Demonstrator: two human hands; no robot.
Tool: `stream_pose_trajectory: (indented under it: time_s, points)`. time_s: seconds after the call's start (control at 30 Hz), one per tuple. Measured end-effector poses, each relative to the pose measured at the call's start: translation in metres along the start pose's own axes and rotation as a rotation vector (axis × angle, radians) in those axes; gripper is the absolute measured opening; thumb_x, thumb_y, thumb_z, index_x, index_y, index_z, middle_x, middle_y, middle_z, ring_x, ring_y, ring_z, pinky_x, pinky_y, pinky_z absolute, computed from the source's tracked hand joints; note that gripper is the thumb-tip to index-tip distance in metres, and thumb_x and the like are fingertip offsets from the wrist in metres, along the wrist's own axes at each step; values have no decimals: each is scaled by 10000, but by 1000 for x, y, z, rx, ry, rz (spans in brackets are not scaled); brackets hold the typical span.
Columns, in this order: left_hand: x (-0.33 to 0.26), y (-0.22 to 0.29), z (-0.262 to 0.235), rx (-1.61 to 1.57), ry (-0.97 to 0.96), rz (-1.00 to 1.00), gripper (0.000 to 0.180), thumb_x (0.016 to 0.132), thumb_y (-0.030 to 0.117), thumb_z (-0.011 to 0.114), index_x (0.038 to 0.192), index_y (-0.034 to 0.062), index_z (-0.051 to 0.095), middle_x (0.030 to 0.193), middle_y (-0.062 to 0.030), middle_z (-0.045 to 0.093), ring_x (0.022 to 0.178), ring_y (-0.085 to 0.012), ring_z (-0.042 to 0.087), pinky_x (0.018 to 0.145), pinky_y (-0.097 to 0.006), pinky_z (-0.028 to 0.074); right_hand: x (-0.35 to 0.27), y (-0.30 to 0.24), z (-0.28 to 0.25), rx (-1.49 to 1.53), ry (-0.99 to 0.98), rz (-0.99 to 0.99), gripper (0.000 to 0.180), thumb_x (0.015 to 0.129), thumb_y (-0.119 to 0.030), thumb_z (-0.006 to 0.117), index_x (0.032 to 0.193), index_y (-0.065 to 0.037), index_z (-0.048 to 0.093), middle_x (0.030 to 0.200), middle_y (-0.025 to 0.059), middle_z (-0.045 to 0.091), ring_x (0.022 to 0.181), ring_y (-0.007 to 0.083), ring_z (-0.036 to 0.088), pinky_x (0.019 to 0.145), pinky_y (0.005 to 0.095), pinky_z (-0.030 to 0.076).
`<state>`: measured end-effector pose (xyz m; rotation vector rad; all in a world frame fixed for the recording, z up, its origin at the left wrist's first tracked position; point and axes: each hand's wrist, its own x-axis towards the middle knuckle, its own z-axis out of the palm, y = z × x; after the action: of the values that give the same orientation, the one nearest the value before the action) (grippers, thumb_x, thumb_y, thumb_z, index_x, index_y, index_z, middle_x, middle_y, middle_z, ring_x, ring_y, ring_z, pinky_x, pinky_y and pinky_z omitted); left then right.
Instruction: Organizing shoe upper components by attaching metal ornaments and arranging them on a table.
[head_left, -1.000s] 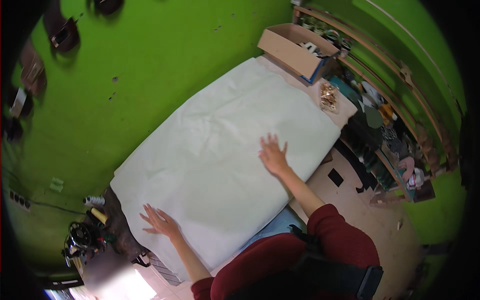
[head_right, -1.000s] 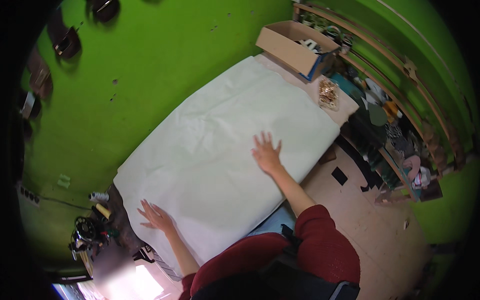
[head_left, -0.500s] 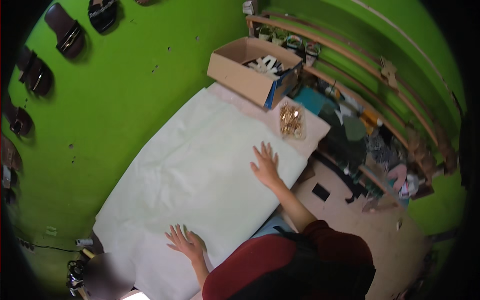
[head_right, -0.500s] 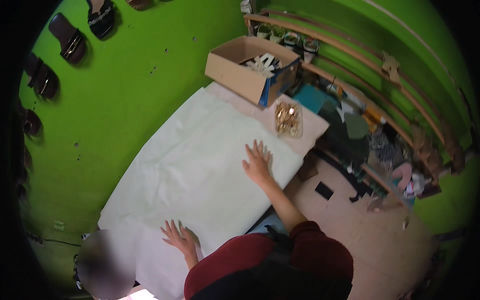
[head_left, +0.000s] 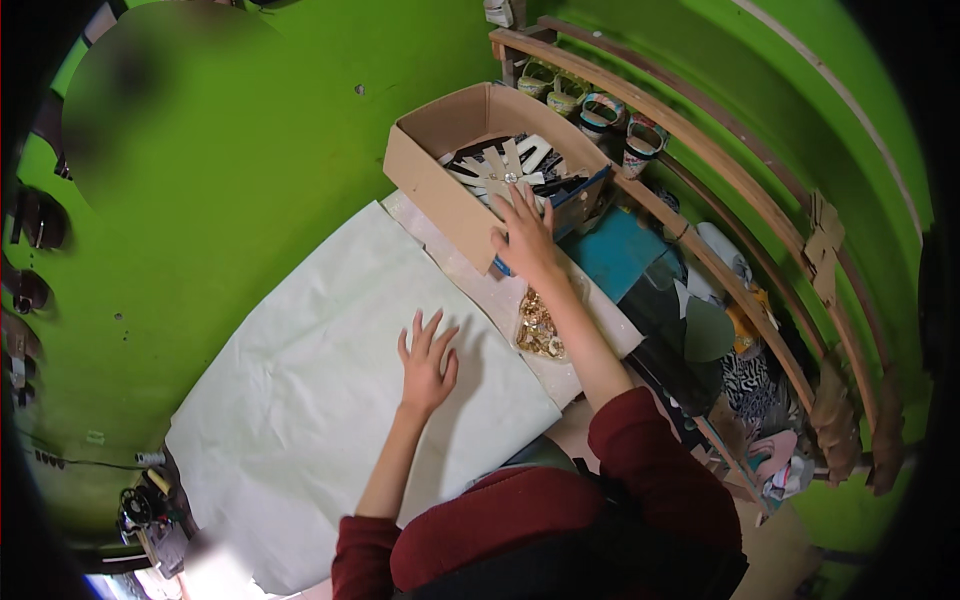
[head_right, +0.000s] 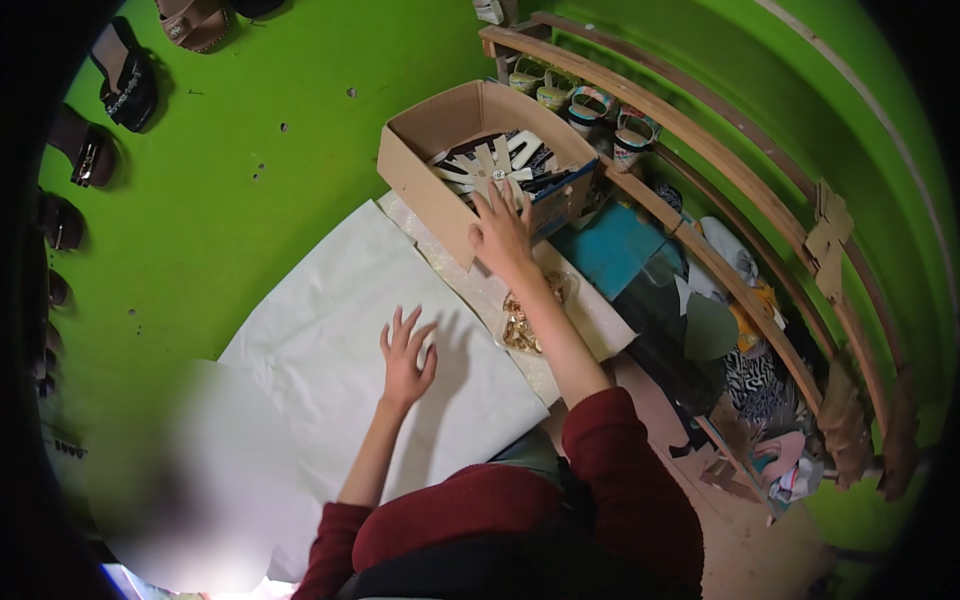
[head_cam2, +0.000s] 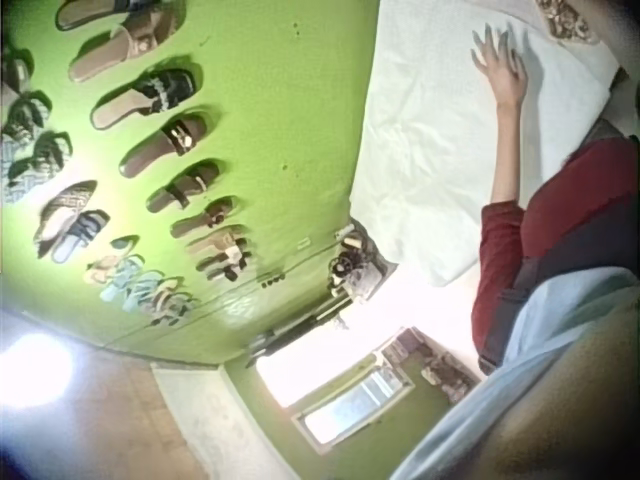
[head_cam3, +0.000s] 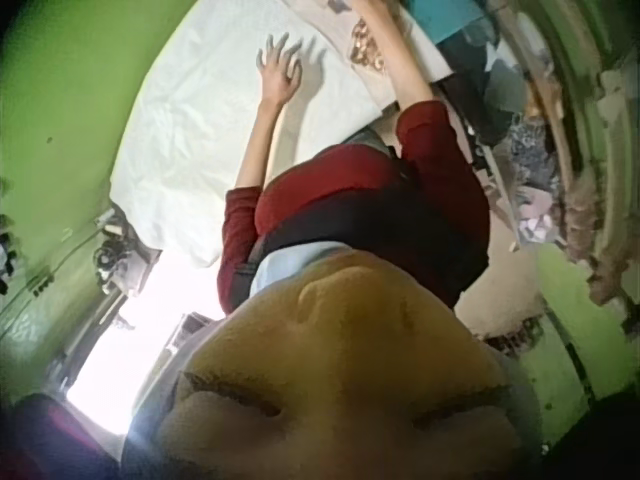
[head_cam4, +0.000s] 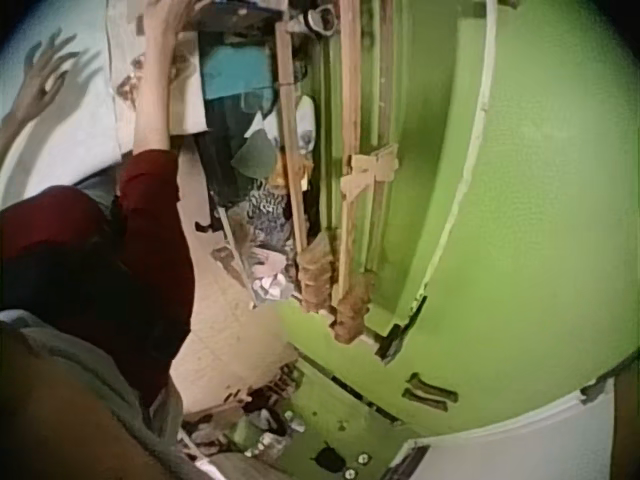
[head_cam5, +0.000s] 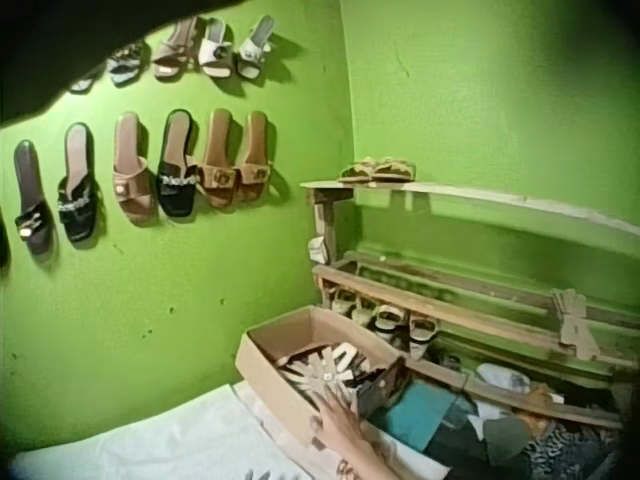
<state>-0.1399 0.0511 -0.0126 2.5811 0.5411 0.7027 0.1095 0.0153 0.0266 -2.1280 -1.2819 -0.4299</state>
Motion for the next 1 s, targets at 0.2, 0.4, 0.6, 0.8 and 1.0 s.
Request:
stream_pose_trajectory:
  time_s: [0.2,0.4,0.6,0.8,1.0]
  points:
    - [109,19,-2,55,-104,61,650,712,48,585,1308,157,352,1426,-110,249,1329,-354,176,1023,-565,139,-2,-3,10,-1,-238,12,205,761,-274,572,780,-80,634,892,66,625,905,208,551,884,428,298]
    - [165,58,8,212,-444,28,994,514,25,704,1379,178,239,1429,-119,242,1342,-326,163,1002,-653,72,-27,-6,23,193,-88,-13,238,736,-160,570,945,-48,593,973,150,588,1003,271,486,926,429,286]
    - [156,29,22,-215,-463,-115,978,550,52,638,1400,162,167,1367,-143,342,1296,-324,265,1007,-644,76,-15,4,3,-5,-288,-224,188,609,-138,655,777,-61,621,775,80,616,867,226,543,871,389,306]
    - [145,34,34,-225,-327,-28,995,554,99,673,1401,135,152,1316,-135,362,1272,-309,280,1002,-634,150,42,46,-26,276,-981,-423,321,785,-339,592,913,-46,629,786,164,625,733,307,596,707,375,445]
    - [147,38,41,-95,-300,-21,922,585,158,703,1374,122,227,1357,-100,309,1264,-299,272,994,-614,221,133,87,5,265,-935,-110,328,813,-360,569,912,-57,645,871,148,646,807,272,625,711,348,482]
